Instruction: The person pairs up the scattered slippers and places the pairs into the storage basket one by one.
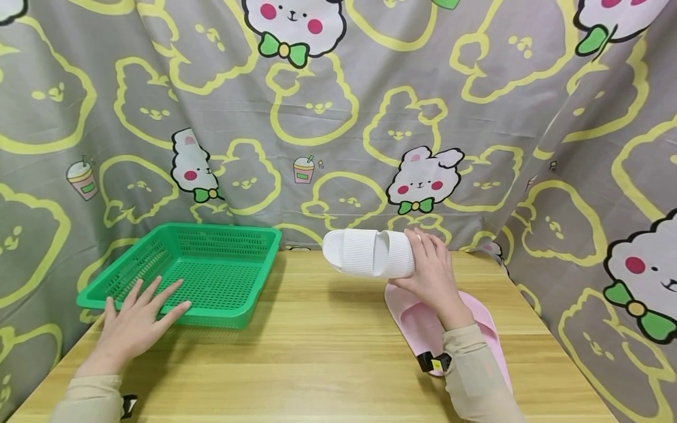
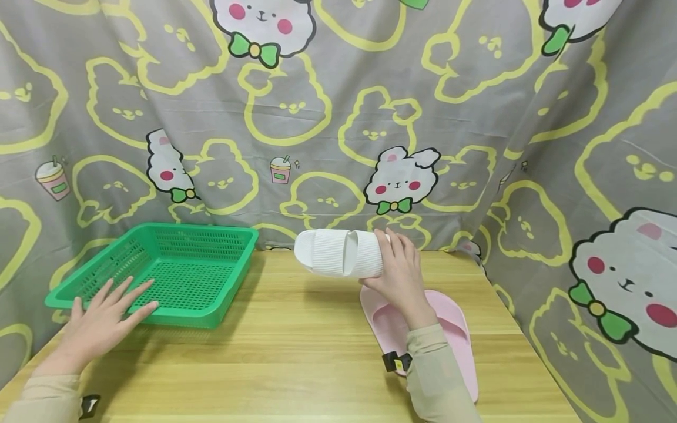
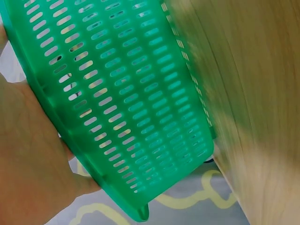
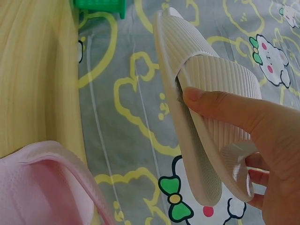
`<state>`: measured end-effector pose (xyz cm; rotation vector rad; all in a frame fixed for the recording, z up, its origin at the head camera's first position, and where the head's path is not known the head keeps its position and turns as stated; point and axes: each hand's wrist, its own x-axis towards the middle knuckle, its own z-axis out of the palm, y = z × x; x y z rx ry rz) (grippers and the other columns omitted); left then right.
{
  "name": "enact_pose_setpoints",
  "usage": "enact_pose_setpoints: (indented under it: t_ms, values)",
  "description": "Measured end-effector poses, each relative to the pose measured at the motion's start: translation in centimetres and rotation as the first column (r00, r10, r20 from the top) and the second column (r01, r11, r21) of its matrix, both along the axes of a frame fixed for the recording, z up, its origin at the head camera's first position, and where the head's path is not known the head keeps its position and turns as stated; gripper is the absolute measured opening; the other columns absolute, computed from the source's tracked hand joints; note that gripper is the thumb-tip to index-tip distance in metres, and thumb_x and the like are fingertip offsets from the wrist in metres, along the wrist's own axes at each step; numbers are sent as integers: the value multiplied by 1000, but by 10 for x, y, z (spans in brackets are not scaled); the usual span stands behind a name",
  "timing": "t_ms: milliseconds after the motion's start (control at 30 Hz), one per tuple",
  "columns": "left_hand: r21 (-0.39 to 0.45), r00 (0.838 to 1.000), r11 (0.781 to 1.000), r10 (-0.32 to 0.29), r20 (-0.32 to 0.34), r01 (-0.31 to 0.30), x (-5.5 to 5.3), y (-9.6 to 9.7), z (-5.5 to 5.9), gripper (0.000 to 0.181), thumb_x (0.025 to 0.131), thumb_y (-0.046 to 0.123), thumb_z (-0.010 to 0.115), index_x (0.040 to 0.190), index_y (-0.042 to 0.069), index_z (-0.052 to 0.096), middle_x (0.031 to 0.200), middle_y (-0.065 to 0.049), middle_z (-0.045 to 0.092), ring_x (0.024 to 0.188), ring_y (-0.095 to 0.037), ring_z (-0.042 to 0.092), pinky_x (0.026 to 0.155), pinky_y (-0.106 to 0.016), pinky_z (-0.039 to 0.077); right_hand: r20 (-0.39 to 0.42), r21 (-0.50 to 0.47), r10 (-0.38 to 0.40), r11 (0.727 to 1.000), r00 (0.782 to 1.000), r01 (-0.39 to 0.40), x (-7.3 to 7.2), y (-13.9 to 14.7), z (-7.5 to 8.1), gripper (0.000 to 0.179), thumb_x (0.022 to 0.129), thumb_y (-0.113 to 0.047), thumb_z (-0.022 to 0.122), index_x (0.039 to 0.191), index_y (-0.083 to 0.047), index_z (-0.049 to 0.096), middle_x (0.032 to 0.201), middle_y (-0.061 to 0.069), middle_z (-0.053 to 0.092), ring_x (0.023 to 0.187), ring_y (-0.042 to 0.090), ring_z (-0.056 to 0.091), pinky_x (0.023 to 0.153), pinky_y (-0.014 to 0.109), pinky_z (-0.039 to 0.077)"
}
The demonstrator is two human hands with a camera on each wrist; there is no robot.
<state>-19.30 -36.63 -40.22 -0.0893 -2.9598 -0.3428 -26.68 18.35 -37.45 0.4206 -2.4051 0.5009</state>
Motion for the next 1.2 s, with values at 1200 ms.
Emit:
enact_pose_setpoints:
  t_ms: [1200]
  values:
    - [20, 998, 999, 45, 36, -46, -2, 22, 3, 76, 93, 69, 39, 156, 34, 16, 158, -31, 14, 141, -61, 1, 95, -85, -10, -36, 15, -44, 999, 998, 44, 3, -8, 3, 109, 51, -37, 94, 142, -14, 40, 140, 15, 48, 128, 39, 38, 100, 58, 36]
